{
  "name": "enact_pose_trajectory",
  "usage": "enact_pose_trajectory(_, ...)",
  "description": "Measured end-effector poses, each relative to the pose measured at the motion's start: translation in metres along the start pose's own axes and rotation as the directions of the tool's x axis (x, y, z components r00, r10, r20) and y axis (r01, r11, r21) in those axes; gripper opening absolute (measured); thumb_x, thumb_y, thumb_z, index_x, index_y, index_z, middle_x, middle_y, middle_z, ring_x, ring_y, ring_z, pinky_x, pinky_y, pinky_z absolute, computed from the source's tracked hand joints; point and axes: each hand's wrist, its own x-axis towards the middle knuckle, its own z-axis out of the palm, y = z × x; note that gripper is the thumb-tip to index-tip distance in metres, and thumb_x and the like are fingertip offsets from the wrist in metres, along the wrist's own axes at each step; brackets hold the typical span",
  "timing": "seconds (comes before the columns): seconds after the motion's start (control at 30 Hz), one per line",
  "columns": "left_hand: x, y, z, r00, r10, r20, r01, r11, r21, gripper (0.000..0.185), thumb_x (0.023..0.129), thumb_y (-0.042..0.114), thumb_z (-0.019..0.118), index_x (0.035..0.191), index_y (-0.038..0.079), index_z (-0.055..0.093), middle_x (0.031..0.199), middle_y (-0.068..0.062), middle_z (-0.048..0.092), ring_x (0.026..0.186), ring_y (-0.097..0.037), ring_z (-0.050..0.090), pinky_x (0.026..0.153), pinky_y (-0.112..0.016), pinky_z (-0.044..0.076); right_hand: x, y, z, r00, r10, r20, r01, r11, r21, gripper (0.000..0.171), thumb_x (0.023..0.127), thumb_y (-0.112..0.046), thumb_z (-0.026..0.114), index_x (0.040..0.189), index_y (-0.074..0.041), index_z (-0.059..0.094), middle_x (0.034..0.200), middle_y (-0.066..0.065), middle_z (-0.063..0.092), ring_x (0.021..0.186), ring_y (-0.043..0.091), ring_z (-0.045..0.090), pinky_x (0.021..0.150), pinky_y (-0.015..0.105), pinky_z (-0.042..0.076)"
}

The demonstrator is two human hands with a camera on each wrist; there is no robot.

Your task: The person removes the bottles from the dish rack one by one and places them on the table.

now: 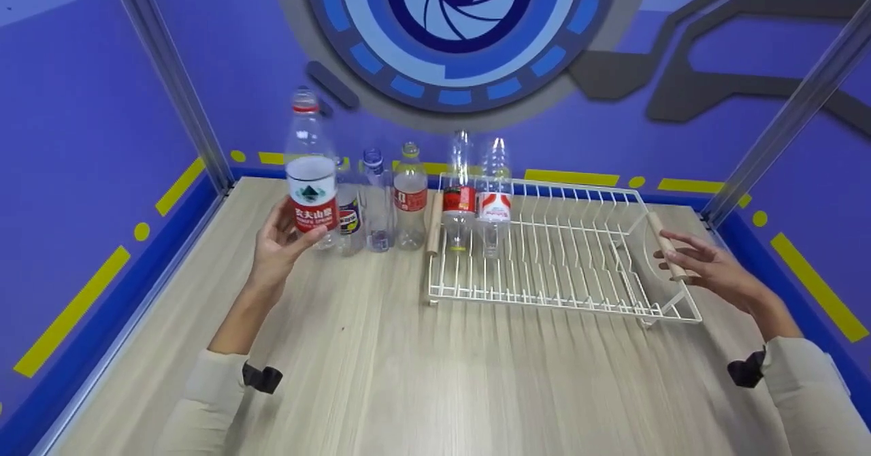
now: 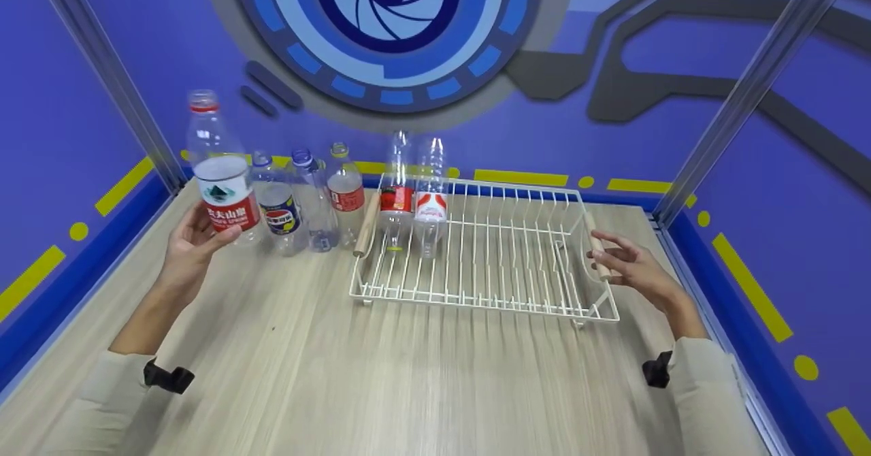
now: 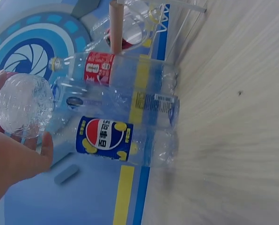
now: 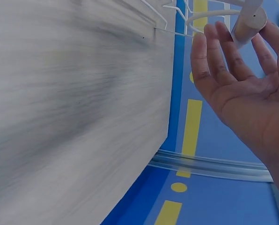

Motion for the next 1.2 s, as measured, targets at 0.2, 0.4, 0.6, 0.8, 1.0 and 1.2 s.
enact_pose_trajectory(0.2,0.007,-0.003,-0.013,0.995,-0.034,-0.097,0.041,0.996,0.075,0.074,0.093,0.005,0.072,0.156,0.013,0.033,0.144,0.003,0.05,0.132,-0.014,0.048,0.11,-0.028,0.043,0.0,0.002,0.0,0.998,-0.037,0.044,0.032,0.992,0.123,0.051,0.112,-0.011,0.036,0.162,-0.016,0.026,0.129,-0.011,0.069,0.117,0.009,0.067,0.093,0.026,0.057)
enact_pose_trajectory(0.4,0.011,-0.01,-0.023,0.986,-0.064,-0.151,0.082,0.99,0.112,0.078,0.092,0.009,0.076,0.155,0.016,0.031,0.146,0.001,0.045,0.133,-0.017,0.046,0.115,-0.038,0.042,0.002,0.005,0.001,0.996,-0.064,0.063,0.05,0.977,0.205,0.052,0.112,-0.008,0.034,0.162,-0.018,0.027,0.128,-0.004,0.071,0.115,0.011,0.068,0.09,0.027,0.059)
enact_pose_trajectory(0.6,0.019,-0.022,-0.032,0.983,-0.084,-0.161,0.115,0.974,0.196,0.088,0.09,0.014,0.079,0.16,0.018,0.027,0.157,-0.008,0.039,0.141,-0.023,0.041,0.121,-0.046,0.038,0.002,0.006,0.003,0.996,-0.065,0.054,0.053,0.976,0.21,0.052,0.112,-0.01,0.034,0.162,-0.017,0.024,0.128,-0.004,0.07,0.116,0.011,0.067,0.09,0.027,0.059)
enact_pose_trajectory(0.8,0.028,-0.037,-0.042,0.978,-0.124,-0.169,0.17,0.941,0.294,0.089,0.087,0.003,0.079,0.16,0.012,0.028,0.16,-0.015,0.039,0.145,-0.033,0.042,0.121,-0.046,0.038,0.0,0.006,0.003,0.999,-0.036,0.022,0.032,0.986,0.166,0.051,0.112,-0.012,0.036,0.162,-0.018,0.026,0.129,-0.01,0.068,0.117,0.008,0.065,0.09,0.026,0.059)
enact_pose_trajectory(1.0,0.037,-0.056,-0.049,0.98,-0.159,-0.118,0.192,0.908,0.373,0.09,0.086,-0.005,0.077,0.159,0.007,0.027,0.161,-0.022,0.036,0.147,-0.042,0.039,0.12,-0.05,0.038,0.0,0.006,0.003,1.0,-0.03,0.004,0.029,0.99,0.138,0.052,0.112,-0.013,0.036,0.162,-0.018,0.025,0.129,-0.012,0.067,0.119,0.007,0.064,0.09,0.026,0.058)
enact_pose_trajectory(1.2,0.044,-0.071,-0.05,0.964,-0.255,-0.079,0.264,0.867,0.422,0.095,0.086,-0.005,0.076,0.162,0.005,0.019,0.163,-0.027,0.032,0.149,-0.044,0.036,0.123,-0.049,0.034,-0.002,0.007,0.005,1.0,-0.02,-0.008,0.021,0.991,0.13,0.052,0.112,-0.014,0.037,0.162,-0.017,0.026,0.131,-0.01,0.066,0.12,0.004,0.062,0.093,0.026,0.057)
